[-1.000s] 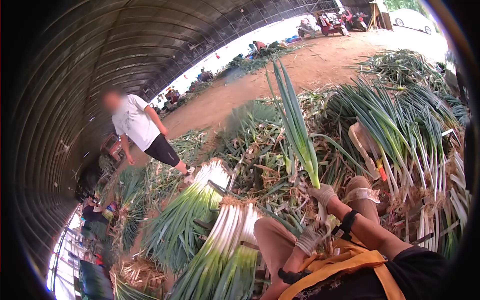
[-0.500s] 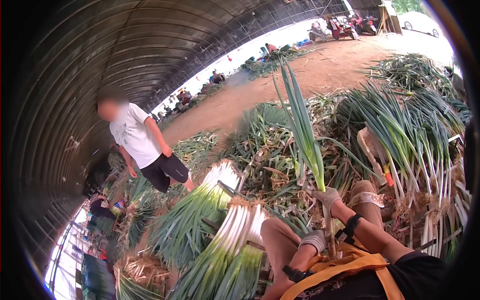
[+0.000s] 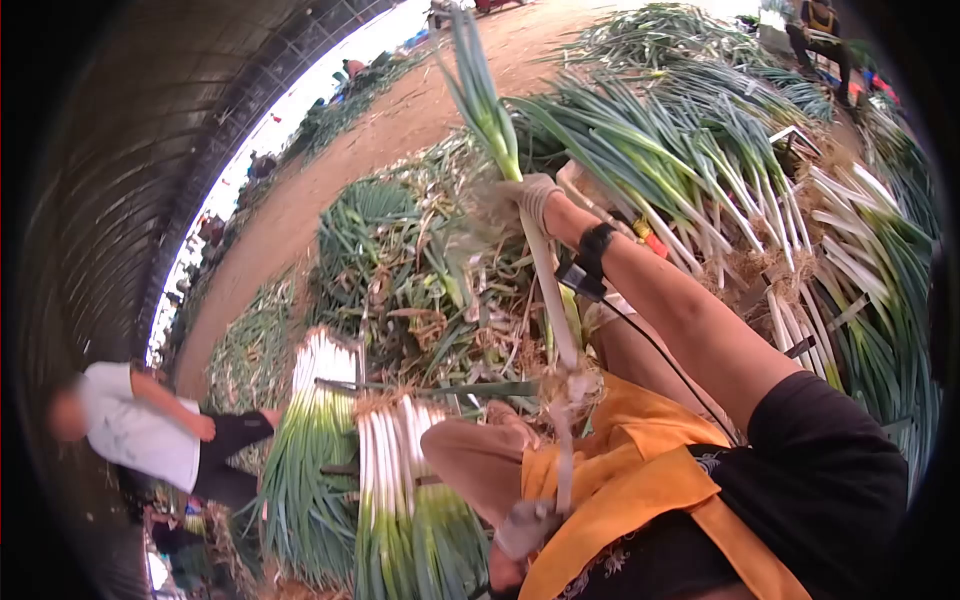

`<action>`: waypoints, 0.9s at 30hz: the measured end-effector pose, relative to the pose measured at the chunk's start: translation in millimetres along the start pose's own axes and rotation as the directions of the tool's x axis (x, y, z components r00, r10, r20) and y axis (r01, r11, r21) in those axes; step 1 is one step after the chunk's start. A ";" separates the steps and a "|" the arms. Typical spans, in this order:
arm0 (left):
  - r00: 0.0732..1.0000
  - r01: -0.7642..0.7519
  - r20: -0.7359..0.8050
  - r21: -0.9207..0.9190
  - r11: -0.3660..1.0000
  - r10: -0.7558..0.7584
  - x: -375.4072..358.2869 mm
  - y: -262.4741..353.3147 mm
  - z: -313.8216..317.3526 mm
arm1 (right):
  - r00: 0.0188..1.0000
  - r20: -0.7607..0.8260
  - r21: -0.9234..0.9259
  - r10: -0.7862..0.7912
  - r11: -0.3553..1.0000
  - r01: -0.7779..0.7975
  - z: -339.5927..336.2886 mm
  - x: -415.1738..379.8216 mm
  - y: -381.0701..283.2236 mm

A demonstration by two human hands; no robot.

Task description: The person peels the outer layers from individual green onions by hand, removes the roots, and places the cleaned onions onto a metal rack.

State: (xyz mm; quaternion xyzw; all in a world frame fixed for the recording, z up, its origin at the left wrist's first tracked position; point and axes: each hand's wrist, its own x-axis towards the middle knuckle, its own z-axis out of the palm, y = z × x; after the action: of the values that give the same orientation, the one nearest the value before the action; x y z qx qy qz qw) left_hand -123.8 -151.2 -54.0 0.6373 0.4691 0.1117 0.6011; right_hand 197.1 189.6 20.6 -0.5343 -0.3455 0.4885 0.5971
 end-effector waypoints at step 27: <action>0.892 -0.107 -0.439 0.019 0.994 0.104 95.6 40.1 1.6 | 0.881 0.452 0.187 0.142 0.950 -0.249 60.0 -156.1 57.6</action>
State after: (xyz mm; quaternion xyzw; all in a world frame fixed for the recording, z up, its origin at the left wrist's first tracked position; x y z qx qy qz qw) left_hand -52.9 -75.8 -59.8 0.6187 0.5569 0.2862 0.4745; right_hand 84.3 56.1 -7.1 -0.3686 -0.3520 0.6910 0.5126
